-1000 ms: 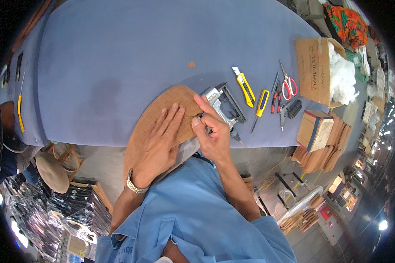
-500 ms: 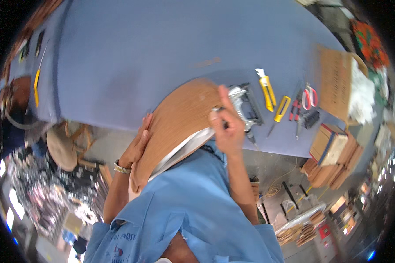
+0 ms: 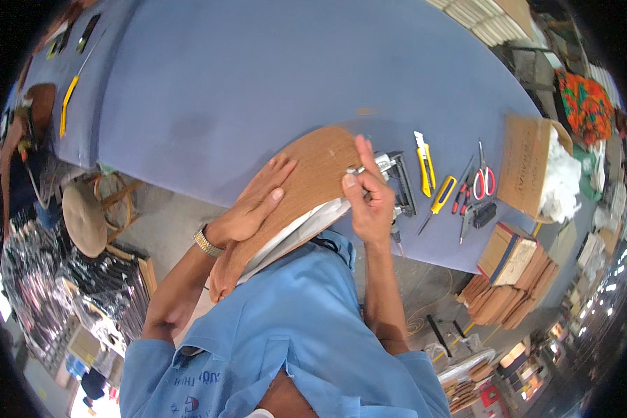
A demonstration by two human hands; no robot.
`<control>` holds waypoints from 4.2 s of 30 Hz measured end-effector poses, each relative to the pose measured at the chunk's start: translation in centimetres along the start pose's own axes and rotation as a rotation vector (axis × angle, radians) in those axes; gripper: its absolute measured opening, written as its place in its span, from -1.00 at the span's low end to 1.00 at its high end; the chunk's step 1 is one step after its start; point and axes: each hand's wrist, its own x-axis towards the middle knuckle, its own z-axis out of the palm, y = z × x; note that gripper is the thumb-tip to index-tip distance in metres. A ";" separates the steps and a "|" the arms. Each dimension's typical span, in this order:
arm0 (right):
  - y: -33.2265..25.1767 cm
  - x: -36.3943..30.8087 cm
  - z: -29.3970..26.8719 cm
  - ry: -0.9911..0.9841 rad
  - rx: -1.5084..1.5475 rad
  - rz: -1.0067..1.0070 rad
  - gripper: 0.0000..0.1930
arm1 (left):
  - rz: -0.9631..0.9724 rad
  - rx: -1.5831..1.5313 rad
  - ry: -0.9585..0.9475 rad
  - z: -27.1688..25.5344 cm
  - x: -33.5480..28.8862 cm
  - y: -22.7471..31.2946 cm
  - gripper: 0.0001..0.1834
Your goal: The person assembles a cushion by folding a white fabric cover over a brown foam insert, securing it with a staple gun, and trimming excess fabric with a utility knife. The process is repeated for multiple cushions on a workbench in a factory setting.
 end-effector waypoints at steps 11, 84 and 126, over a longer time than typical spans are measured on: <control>0.2 0.1 0.2 0.038 0.092 0.033 -0.71 | 0.162 0.259 -0.082 0.0 6.1 5.1 -0.21; 20.1 -3.7 -7.3 0.149 -0.565 0.263 -0.16 | -0.028 0.724 0.069 4.7 8.4 8.3 -0.21; -3.1 -3.1 -6.8 -0.159 -0.067 0.150 -0.36 | 0.075 0.717 0.210 4.3 7.6 8.1 -0.21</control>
